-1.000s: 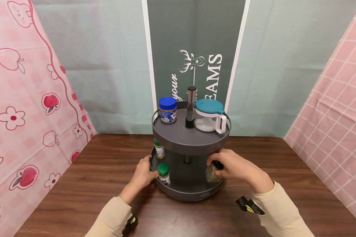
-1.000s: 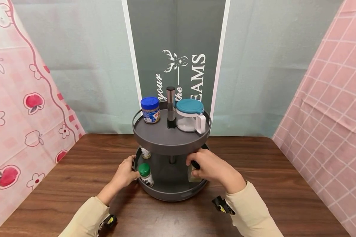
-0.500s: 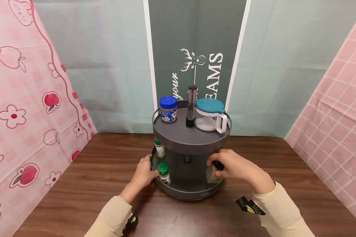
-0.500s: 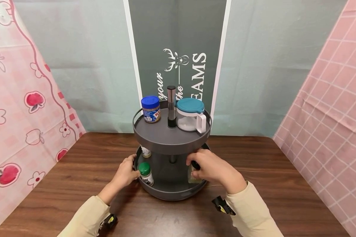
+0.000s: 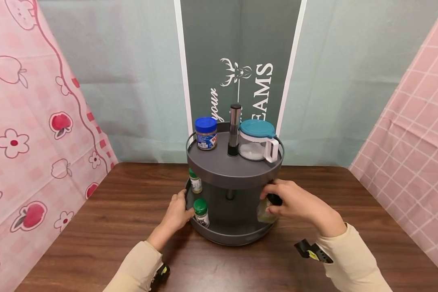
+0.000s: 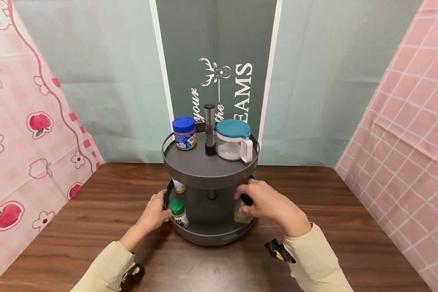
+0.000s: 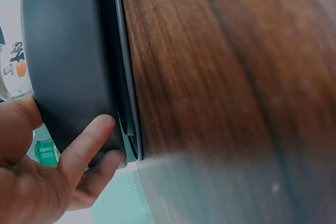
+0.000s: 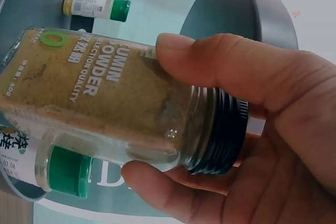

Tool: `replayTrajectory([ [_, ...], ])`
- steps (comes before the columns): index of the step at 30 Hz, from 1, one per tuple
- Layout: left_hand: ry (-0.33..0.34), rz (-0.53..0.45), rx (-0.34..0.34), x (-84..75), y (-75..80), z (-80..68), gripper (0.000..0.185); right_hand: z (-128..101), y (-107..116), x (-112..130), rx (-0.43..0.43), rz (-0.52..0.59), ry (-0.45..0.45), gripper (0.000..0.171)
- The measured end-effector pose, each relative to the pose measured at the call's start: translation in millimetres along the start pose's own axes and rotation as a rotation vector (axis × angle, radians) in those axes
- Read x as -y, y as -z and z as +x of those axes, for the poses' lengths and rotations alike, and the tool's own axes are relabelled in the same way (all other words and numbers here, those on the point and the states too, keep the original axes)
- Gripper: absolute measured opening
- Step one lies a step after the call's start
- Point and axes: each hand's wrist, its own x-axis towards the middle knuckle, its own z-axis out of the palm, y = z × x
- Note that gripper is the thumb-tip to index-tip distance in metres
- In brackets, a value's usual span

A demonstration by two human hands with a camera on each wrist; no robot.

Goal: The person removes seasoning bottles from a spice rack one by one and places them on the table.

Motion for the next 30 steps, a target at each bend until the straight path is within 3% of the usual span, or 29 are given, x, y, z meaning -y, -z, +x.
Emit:
replayTrajectory([
  [19, -0.002, 0.002, -0.002, 1.0, -1.2, 1.3, 0.071, -18.4, 13.8, -6.2, 0.045, 0.000, -0.128, 0.023],
  [30, -0.011, 0.006, -0.014, 1.5, -2.4, 0.2, 0.070, -27.2, 12.9, -19.7, 0.044, 0.004, -0.148, 0.021],
])
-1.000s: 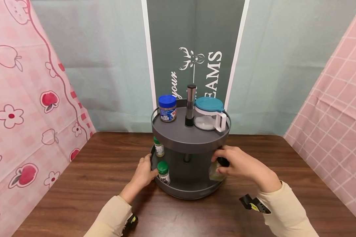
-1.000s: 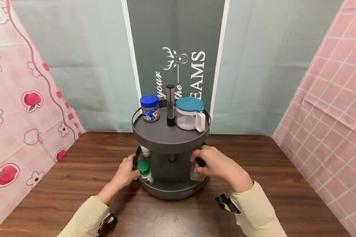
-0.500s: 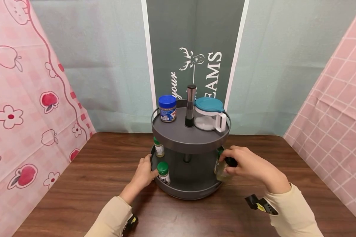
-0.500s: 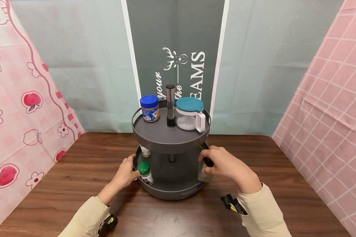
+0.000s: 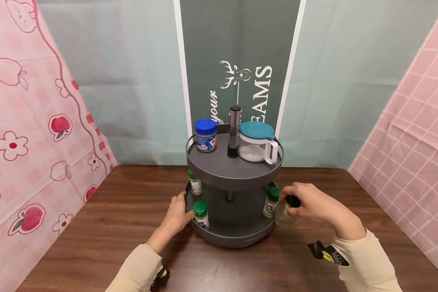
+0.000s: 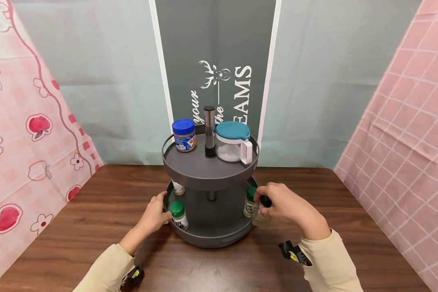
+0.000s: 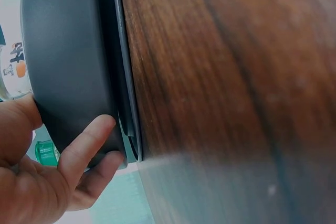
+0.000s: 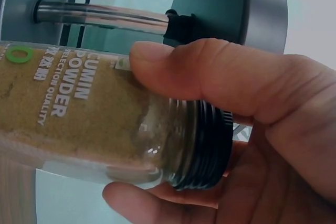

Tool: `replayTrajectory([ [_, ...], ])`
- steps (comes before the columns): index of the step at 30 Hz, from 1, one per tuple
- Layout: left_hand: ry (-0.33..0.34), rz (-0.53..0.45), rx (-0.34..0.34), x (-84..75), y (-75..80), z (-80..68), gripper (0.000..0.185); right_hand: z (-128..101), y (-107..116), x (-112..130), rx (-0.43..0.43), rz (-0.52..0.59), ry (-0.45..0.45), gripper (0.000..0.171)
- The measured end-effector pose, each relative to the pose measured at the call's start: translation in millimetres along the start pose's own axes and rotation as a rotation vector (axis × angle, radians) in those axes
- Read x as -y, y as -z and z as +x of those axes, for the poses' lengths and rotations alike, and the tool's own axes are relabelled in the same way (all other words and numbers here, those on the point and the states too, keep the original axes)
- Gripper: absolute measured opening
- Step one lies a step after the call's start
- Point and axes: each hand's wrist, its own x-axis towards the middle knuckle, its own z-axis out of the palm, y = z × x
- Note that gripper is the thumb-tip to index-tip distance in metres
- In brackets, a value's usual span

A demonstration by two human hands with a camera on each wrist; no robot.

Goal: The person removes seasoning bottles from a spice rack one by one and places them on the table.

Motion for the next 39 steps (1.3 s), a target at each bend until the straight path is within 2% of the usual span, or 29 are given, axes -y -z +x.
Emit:
replayTrajectory([
  [7, 0.001, -0.004, -0.008, 1.4, 0.0, -2.8, 0.069, -2.3, -3.6, -7.9, 0.003, -0.005, -0.006, 0.022],
  [17, -0.005, -0.008, -0.023, 1.7, -2.0, -2.3, 0.068, -5.6, -6.5, -27.7, 0.059, -0.003, -0.049, 0.022],
  [26, 0.008, -0.035, -0.018, 1.6, 0.6, 0.1, 0.069, -6.5, -13.8, -47.1, 0.032, -0.009, -0.050, 0.021],
  [39, 0.004, -0.035, -0.012, 1.3, -0.1, 2.5, 0.070, -7.2, -16.1, -66.9, 0.048, -0.006, -0.138, 0.024],
])
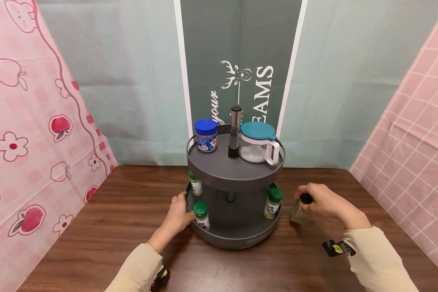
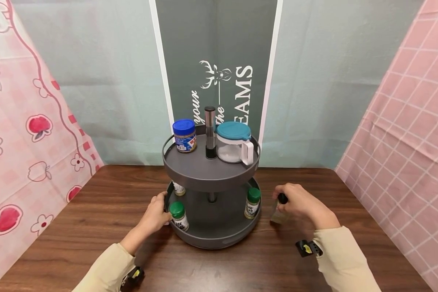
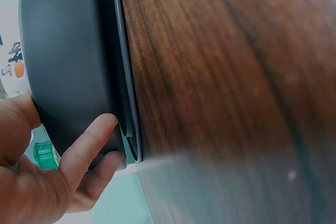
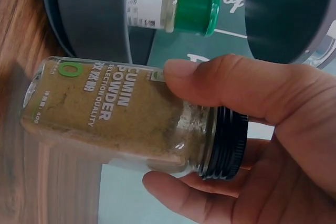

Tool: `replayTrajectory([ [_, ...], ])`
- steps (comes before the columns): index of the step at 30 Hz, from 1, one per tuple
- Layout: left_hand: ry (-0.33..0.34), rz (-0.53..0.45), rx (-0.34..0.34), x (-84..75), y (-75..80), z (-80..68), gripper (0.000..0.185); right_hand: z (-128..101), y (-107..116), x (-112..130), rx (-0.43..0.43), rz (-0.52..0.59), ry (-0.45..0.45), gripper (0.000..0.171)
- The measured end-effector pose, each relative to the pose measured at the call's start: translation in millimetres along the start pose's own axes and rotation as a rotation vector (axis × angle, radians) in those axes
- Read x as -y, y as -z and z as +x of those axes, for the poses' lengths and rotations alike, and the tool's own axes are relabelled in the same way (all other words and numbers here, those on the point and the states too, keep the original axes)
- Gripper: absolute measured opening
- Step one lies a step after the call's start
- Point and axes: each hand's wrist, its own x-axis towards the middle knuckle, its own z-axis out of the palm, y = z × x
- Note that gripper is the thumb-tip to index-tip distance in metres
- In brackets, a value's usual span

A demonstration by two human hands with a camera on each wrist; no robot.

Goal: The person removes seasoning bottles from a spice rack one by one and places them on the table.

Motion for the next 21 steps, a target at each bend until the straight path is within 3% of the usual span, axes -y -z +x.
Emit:
replayTrajectory([
  [21, 0.009, -0.013, 0.008, 0.4, 0.5, -0.1, 0.071, 0.8, -5.5, -17.1, 0.062, 0.017, -0.058, 0.022],
])
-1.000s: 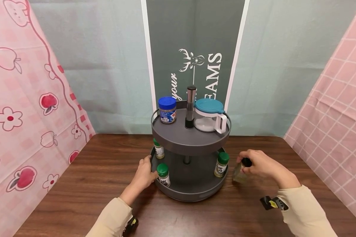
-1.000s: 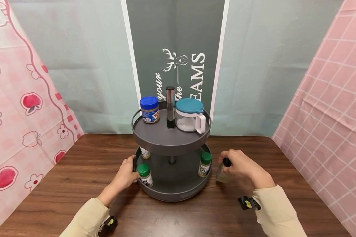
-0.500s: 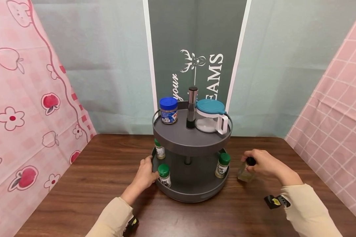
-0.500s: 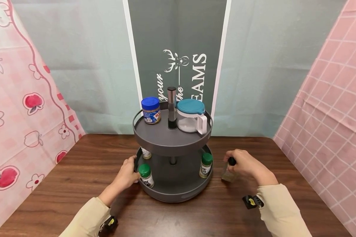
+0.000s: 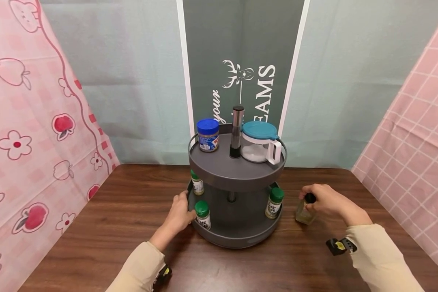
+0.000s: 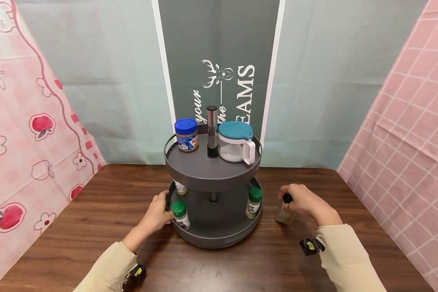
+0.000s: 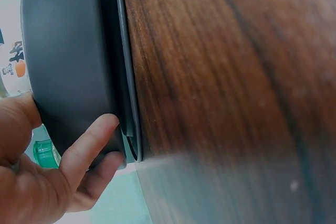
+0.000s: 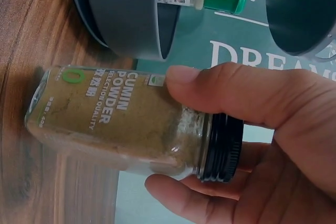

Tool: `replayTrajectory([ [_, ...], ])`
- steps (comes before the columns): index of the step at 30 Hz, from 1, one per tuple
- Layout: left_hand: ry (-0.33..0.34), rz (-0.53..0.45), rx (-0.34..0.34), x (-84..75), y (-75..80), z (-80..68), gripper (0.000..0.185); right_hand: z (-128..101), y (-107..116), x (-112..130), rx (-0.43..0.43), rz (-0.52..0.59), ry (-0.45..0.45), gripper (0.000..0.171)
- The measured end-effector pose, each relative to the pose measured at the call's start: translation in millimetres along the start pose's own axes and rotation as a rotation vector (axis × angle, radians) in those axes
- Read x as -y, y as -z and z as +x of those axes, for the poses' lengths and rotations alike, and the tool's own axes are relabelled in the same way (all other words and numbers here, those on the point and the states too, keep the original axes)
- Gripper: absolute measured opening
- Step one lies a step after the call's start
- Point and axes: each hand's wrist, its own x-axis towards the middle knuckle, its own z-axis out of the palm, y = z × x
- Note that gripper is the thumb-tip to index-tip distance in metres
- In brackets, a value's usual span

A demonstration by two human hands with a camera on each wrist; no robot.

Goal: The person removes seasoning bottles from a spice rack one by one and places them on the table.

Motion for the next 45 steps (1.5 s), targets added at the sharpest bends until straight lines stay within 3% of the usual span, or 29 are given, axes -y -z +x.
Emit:
replayTrajectory([
  [17, -0.003, 0.006, -0.004, -2.2, 1.4, -0.4, 0.071, 4.7, -8.7, -2.8, 0.023, 0.054, -0.051, 0.022],
  [33, 0.001, 0.003, -0.005, -1.9, 1.2, -1.5, 0.070, 4.8, -13.8, -7.3, -0.003, 0.061, -0.013, 0.024],
  [45, -0.007, 0.002, -0.013, -2.5, 0.9, -0.4, 0.070, 3.2, 4.4, 4.5, 0.084, 0.044, -0.091, 0.038],
])
